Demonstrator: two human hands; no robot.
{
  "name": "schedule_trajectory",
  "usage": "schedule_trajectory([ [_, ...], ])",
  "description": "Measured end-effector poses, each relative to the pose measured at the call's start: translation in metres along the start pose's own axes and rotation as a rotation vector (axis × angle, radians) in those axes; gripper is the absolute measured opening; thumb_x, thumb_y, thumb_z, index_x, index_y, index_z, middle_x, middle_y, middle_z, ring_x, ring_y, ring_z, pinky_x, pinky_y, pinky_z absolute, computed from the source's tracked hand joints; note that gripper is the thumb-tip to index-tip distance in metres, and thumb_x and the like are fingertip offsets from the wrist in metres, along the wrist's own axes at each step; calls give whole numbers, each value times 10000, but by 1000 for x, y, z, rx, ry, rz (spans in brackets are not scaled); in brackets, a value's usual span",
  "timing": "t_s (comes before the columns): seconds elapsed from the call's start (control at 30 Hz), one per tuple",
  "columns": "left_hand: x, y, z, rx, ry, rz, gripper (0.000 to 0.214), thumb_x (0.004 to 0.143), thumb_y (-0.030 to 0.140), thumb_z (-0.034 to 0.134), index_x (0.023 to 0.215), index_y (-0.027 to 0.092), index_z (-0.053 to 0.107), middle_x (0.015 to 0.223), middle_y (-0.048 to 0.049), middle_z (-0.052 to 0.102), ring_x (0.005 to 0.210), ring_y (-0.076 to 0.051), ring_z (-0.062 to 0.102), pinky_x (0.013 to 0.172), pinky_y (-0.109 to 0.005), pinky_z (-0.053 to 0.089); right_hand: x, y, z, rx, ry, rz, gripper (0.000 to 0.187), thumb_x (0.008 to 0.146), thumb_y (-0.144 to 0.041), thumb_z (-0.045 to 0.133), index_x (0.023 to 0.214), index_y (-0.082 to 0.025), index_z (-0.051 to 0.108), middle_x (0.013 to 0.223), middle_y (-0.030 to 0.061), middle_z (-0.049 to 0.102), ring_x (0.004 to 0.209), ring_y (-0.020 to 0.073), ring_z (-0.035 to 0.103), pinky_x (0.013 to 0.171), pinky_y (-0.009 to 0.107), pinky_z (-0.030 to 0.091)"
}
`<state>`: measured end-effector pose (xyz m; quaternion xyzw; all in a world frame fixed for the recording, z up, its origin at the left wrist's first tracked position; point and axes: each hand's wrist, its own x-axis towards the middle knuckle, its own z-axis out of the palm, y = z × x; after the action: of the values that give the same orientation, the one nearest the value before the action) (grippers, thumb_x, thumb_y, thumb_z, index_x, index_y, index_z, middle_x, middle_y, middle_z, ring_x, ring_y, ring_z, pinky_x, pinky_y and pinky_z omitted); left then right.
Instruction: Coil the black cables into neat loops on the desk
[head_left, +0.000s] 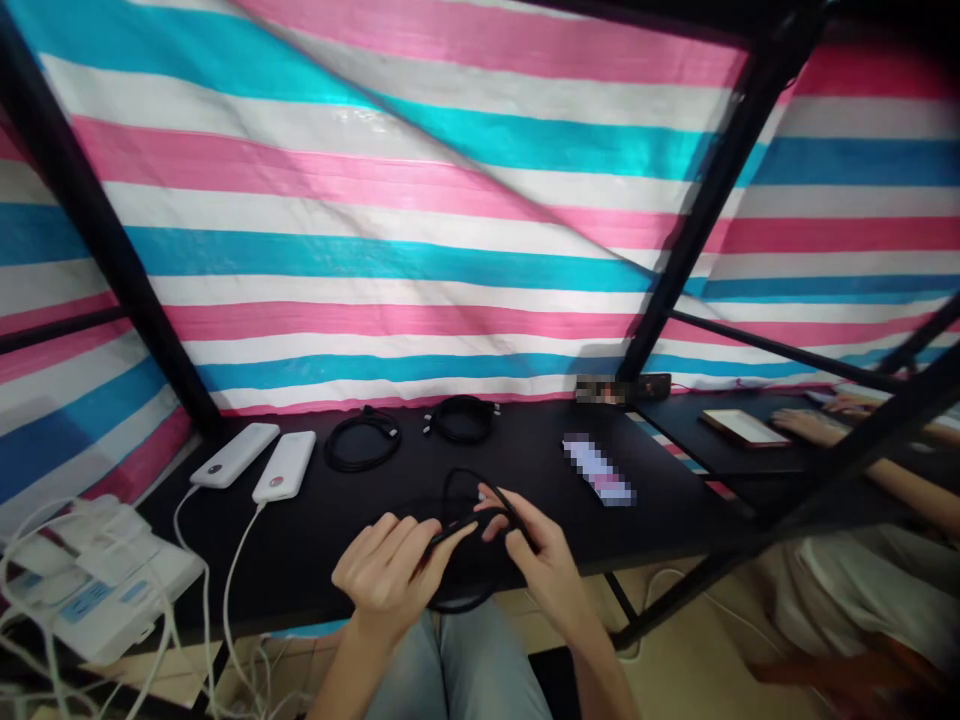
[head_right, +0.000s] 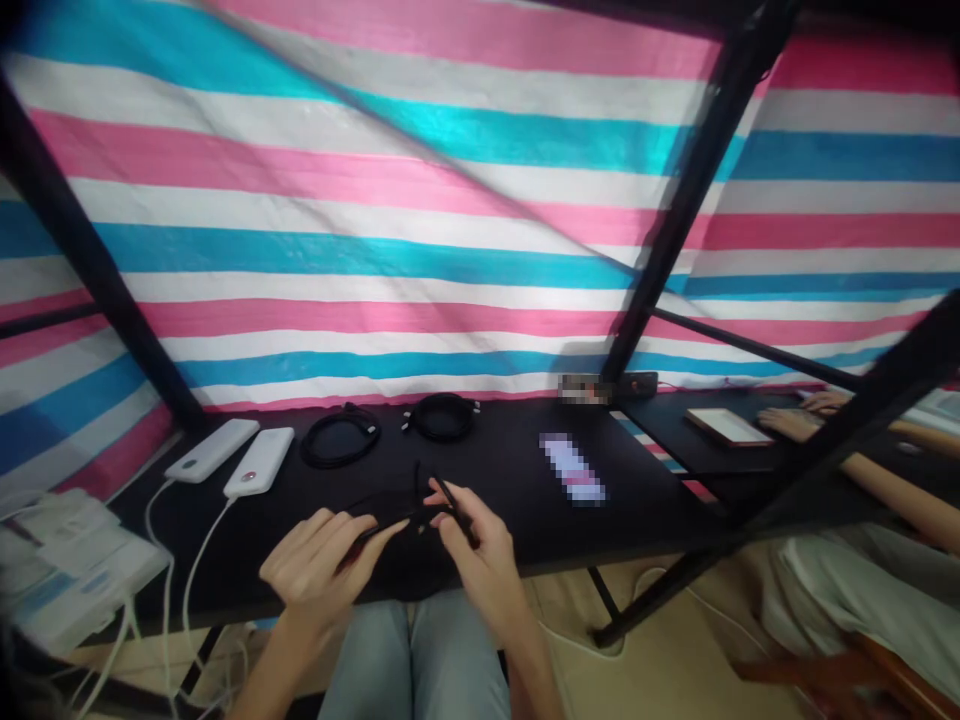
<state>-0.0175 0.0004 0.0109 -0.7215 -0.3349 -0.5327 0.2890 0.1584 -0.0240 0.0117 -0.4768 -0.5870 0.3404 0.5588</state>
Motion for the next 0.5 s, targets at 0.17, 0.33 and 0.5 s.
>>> schedule_trajectory([
  [0.17, 6, 5, 0, -274, -52, -79, 95, 727, 210, 709, 734, 199, 616, 541, 28, 628, 490, -106, 537, 514, -234, 402, 0, 1, -6, 38, 43, 9, 272, 781, -300, 573, 998, -190, 694, 636, 1, 654, 420, 76, 475, 419, 202, 417],
  [0.33, 13, 9, 3, -820, -602, -400, 135, 842, 175, 523, 777, 206, 637, 563, 39, 629, 447, -74, 537, 469, -177, 403, 0, 8, -26, 95, 340, 50, 227, 787, -333, 590, 936, -185, 679, 605, -20, 606, 345, 33, 333, 323, 172, 253],
  [0.5, 9, 16, 21, -968, -902, -753, 155, 784, 216, 560, 651, 179, 631, 488, 22, 583, 492, -116, 558, 512, -208, 411, 2, 11, -55, 303, 718, 52, 299, 815, -402, 600, 1036, -204, 630, 685, -47, 530, 393, 6, 293, 353, 154, 238],
])
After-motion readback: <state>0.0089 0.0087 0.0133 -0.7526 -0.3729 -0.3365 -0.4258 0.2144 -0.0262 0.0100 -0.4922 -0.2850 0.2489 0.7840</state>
